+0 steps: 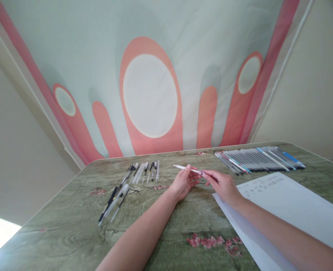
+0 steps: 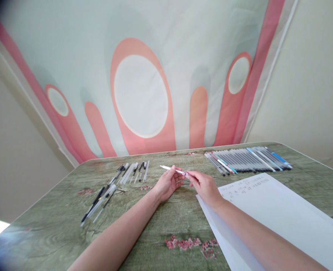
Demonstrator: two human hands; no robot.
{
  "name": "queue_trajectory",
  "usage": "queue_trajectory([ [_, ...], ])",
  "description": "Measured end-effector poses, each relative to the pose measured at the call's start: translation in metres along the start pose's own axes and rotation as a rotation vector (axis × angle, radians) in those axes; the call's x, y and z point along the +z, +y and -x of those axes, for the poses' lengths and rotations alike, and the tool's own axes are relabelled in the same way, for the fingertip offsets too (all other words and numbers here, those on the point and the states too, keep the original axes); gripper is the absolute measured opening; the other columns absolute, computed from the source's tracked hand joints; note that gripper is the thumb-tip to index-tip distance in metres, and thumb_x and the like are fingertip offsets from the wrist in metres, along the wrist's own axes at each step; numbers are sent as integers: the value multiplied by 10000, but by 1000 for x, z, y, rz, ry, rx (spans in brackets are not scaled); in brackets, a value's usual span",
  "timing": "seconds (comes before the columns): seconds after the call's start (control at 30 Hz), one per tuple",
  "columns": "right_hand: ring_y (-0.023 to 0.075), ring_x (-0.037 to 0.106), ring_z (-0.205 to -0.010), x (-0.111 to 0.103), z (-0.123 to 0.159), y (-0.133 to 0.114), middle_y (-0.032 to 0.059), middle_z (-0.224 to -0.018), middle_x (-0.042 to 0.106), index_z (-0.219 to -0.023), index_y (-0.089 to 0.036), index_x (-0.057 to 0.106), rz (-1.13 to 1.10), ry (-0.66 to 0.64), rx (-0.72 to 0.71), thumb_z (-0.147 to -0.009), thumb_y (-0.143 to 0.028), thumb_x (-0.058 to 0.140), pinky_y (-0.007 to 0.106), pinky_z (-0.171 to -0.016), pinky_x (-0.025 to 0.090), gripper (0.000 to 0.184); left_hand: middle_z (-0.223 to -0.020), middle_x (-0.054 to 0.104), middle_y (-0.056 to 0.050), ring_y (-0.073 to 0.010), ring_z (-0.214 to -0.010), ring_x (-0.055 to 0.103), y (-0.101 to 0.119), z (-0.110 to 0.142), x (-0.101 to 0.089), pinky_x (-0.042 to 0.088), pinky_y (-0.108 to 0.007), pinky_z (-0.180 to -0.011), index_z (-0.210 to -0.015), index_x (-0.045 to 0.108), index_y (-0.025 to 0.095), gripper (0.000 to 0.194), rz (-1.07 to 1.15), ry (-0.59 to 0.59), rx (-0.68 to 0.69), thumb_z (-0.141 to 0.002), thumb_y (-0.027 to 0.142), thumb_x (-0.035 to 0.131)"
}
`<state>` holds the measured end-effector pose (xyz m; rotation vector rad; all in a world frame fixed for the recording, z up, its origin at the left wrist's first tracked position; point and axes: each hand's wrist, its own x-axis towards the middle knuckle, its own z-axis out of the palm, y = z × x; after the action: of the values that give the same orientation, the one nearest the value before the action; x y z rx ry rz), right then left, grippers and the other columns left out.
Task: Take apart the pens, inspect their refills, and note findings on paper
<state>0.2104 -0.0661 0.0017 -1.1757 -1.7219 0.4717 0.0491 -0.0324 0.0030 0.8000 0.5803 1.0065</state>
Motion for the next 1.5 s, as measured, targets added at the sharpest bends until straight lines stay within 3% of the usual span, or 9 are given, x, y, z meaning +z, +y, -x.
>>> queue_trajectory([
  [0.17,136,573,-496,-2,-1,-1,22,-637,647,-871,-196,614,32,-27,16,-815,-402,435,251,-544,457,280,-822,610,-69,-121,-709,560,-2,0,0,437,-221,-608,-848,578,122,302,-11,-4,26,-773,406,508],
  [0.43,134,578,-467,6,-2,3,-1,-571,582,-784,-179,534,-234,-128,273,-815,-493,367,214,-403,408,357,-954,589,-96,-157,-842,542,1,3,3,419,-243,-666,-1003,568,138,370,-97,-38,64,-775,421,497],
  [0.67,98,514,-378,8,-4,4,-65,-456,432,-698,-171,471,-483,-198,396,-801,-517,382,187,-369,343,372,-861,595,-78,-58,-583,483,9,4,5,317,-165,-468,-989,590,110,391,-123,-111,37,-782,425,486],
  [0.8,83,494,-375,6,-5,3,-82,-448,374,-681,-170,447,-673,-300,473,-796,-513,402,175,-371,312,365,-883,602,-103,-75,-617,514,11,5,6,363,-174,-511,-951,598,91,378,-100,-140,44,-795,412,471],
  [0.9,92,508,-396,7,-6,4,-73,-467,398,-702,-170,457,-668,-325,495,-800,-524,379,185,-383,340,375,-902,611,-122,-102,-672,551,8,3,8,422,-210,-620,-891,605,78,367,-61,-118,78,-794,407,475],
  [1.0,121,552,-463,9,-5,5,-24,-580,514,-827,-176,488,-449,-248,393,-807,-517,363,220,-408,397,364,-841,626,-119,-107,-674,566,3,0,9,441,-228,-682,-848,607,65,357,-17,-68,117,-804,389,466],
  [1.1,144,590,-611,8,-4,4,31,-823,593,-1010,-209,473,-181,-135,123,-798,-436,445,267,-532,468,312,-847,630,-110,-95,-661,570,2,-1,10,450,-217,-679,-824,605,72,324,29,-4,153,-812,364,464],
  [1.23,156,595,-721,2,-3,2,48,-906,599,-1002,-226,518,17,-48,-129,-839,-327,414,297,-678,480,218,-875,632,-111,-84,-647,568,4,0,13,454,-205,-668,-818,604,81,299,44,6,151,-806,352,479],
  [1.5,134,590,-618,0,-5,6,57,-873,595,-978,-209,522,67,30,-194,-857,-311,387,280,-640,487,208,-970,614,-98,-107,-714,586,4,7,21,451,-229,-672,-858,606,116,312,38,-21,126,-778,399,504],
])
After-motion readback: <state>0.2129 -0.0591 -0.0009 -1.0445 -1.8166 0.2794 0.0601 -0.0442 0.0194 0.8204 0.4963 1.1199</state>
